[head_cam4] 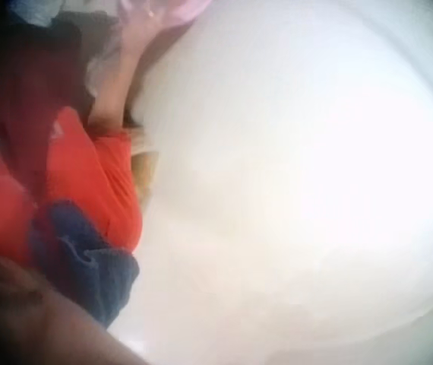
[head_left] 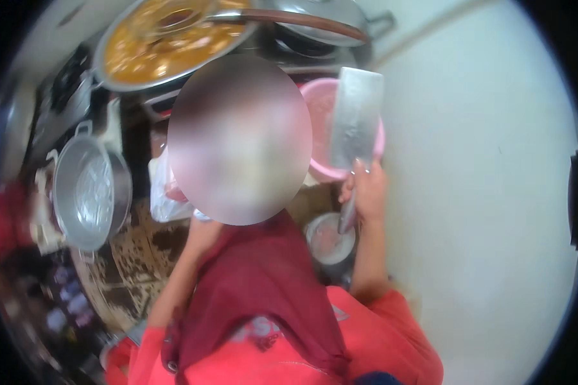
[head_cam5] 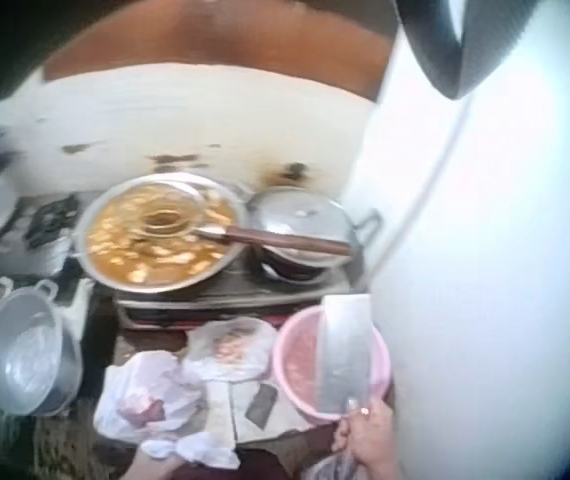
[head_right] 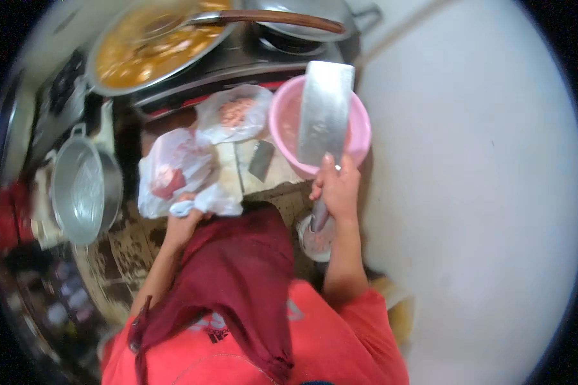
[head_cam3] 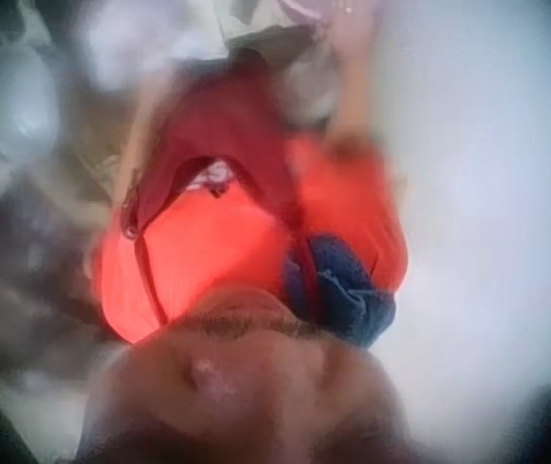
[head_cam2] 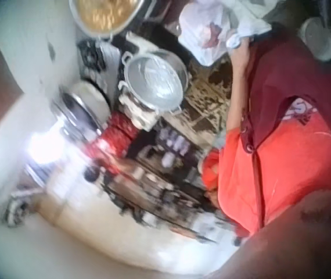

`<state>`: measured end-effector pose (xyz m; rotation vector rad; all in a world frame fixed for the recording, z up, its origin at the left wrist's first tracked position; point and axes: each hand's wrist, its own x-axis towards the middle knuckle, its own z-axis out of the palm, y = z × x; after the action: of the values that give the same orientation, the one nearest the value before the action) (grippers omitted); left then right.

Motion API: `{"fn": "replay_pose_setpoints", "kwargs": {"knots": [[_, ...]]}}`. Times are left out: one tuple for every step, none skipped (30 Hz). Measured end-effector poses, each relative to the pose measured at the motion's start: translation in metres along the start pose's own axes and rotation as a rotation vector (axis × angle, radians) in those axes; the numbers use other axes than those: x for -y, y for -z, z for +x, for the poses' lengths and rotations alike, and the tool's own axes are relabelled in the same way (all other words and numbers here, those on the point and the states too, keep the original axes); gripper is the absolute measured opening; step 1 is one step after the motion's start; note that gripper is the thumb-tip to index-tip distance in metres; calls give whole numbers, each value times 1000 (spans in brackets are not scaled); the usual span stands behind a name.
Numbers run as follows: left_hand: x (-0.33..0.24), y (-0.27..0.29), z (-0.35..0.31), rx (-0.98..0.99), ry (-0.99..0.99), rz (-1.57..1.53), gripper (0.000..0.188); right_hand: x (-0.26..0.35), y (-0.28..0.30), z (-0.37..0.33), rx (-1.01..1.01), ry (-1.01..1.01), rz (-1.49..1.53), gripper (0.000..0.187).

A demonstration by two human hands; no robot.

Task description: The person slices pieces of food on a cutting board using a cleaver, rinses hands in a bowl of water, and then places the sliced food into a pot on a stove.

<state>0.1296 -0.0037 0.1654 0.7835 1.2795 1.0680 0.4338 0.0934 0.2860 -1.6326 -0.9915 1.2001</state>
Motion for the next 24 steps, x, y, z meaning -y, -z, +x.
{"fn": "replay_pose_setpoints", "kwargs": {"knots": [[0, -11, 9, 105, 46, 103, 11, -6, 24, -19, -73, -10, 12, 18], [2, -20, 17, 174, 55, 126, 11, -13, 46, -41, -209, -21, 50, 18], [7, -31, 26, 315, 9, 174, 12, -18, 63, -63, -339, -28, 86, 19], [15, -45, 34, 463, -39, 216, 12, -25, 80, -87, -408, -36, 99, 19], [22, -62, 41, 520, -30, 230, 12, -32, 95, -112, -502, -50, 131, 19], [32, -81, 44, 599, -12, 207, 13, -39, 105, -142, -598, -68, 157, 19], [39, -102, 43, 674, 8, 184, 14, -48, 112, -172, -654, -80, 167, 19], [42, -127, 39, 741, -22, 245, 14, -57, 118, -195, -755, -104, 186, 20], [47, -152, 34, 801, -54, 308, 15, -64, 121, -214, -849, -130, 208, 20], [55, -178, 29, 870, -95, 319, 15, -70, 122, -229, -934, -160, 232, 18], [80, -200, 26, 961, -118, 364, 12, -77, 123, -243, -963, -167, 241, 18], [94, -225, 17, 1016, -158, 406, 12, -86, 126, -259, -995, -158, 293, 18], [119, -245, 11, 1018, -145, 434, 12, -93, 128, -270, -1009, -148, 345, 18], [126, -269, 3, 1059, -167, 544, 14, -91, 128, -278, -1042, -161, 336, 17], [134, -293, -4, 1077, -165, 551, 14, -92, 133, -285, -1060, -165, 344, 17], [141, -316, -12, 1144, -123, 615, 19, -95, 139, -293, -1043, -183, 329, 17], [153, -336, -20, 1213, -82, 680, 23, -100, 146, -301, -1029, -200, 314, 17], [181, -347, -22, 1206, -83, 690, 23, -109, 153, -304, -1017, -203, 307, 17], [223, -351, -16, 1144, -213, 715, 30, -108, 158, -299, -989, -199, 315, 17], [245, -355, -15, 1124, -272, 734, 34, -109, 165, -299, -1009, -259, 329, 17], [257, -360, -17, 1102, -335, 751, 38, -110, 171, -300, -1025, -319, 342, 19], [266, -356, -12, 1068, -328, 893, 43, -118, 178, -300, -1007, -323, 350, 19], [265, -358, -9, 1055, -321, 962, 46, -132, 190, -304, -995, -316, 348, 17], [259, -357, -4, 1032, -312, 1037, 48, -144, 200, -303, -965, -307, 349, 17]]}}
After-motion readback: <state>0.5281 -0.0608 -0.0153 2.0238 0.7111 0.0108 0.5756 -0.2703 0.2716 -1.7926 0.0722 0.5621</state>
